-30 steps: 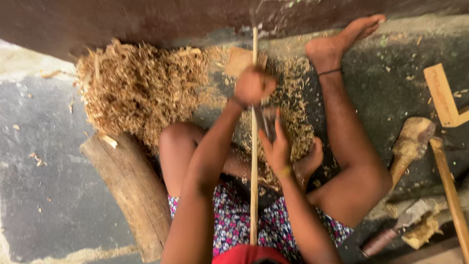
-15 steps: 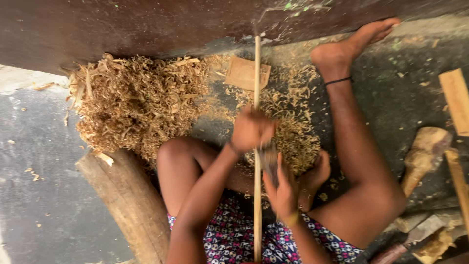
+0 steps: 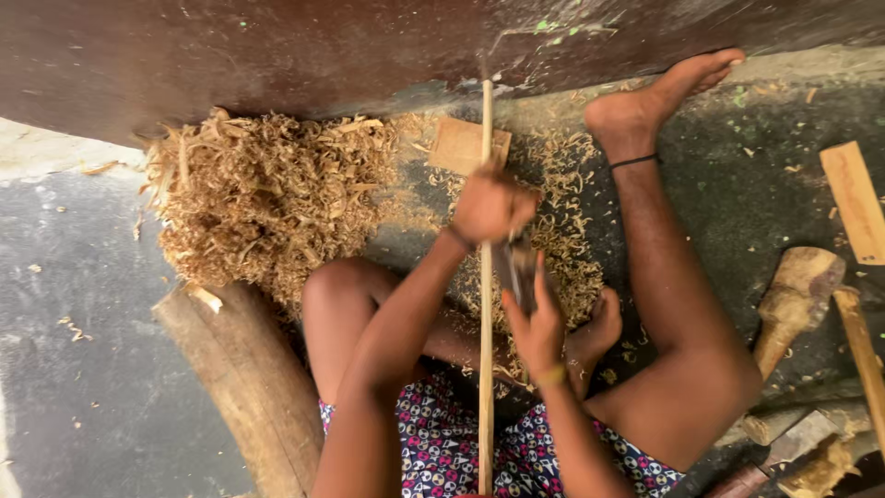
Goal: The person sits on the floor and uses a hand plane to smooth and shape a long wooden stick held between their legs. They repeatedly draw the plane along the stick, producing wood shavings that accumulate on the floor.
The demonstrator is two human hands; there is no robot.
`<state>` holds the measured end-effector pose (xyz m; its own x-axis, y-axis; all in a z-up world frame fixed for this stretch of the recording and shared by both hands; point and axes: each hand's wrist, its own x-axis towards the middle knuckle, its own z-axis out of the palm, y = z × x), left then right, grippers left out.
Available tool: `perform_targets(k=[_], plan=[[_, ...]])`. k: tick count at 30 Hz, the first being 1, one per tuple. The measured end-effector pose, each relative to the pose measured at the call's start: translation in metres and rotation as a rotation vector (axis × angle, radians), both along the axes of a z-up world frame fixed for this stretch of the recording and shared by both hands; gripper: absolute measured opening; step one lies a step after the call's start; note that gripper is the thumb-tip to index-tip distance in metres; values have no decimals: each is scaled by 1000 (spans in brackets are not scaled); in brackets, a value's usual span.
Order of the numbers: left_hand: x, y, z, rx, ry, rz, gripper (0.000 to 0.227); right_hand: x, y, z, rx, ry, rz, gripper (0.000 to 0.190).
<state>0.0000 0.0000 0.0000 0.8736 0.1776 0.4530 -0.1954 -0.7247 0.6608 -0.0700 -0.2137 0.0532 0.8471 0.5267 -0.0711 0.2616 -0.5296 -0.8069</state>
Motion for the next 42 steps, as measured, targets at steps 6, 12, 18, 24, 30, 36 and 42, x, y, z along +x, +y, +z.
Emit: perform_targets(k=[6, 12, 18, 24, 30, 36, 42], plan=[[-103, -66, 31, -49, -37, -33, 38, -82, -83, 16, -51, 10, 44, 68], [-83, -46, 8, -67, -159, 58, 36, -51, -46, 25, -63, -208, 120, 63], [34, 49, -27, -110, -172, 113, 37, 56, 45, 6, 54, -300, 169, 70], [51, 36, -12, -6, -173, 88, 30, 54, 38, -12, 123, -116, 47, 73], [-33, -26, 25, 83, 265, -45, 43, -29, -24, 14, 143, 393, -184, 81], [-96, -32, 50, -100, -63, 50, 33, -63, -46, 32, -88, 37, 19, 62], [-46, 1, 14, -141, -152, 97, 30, -15, -7, 17, -27, -212, 141, 59]])
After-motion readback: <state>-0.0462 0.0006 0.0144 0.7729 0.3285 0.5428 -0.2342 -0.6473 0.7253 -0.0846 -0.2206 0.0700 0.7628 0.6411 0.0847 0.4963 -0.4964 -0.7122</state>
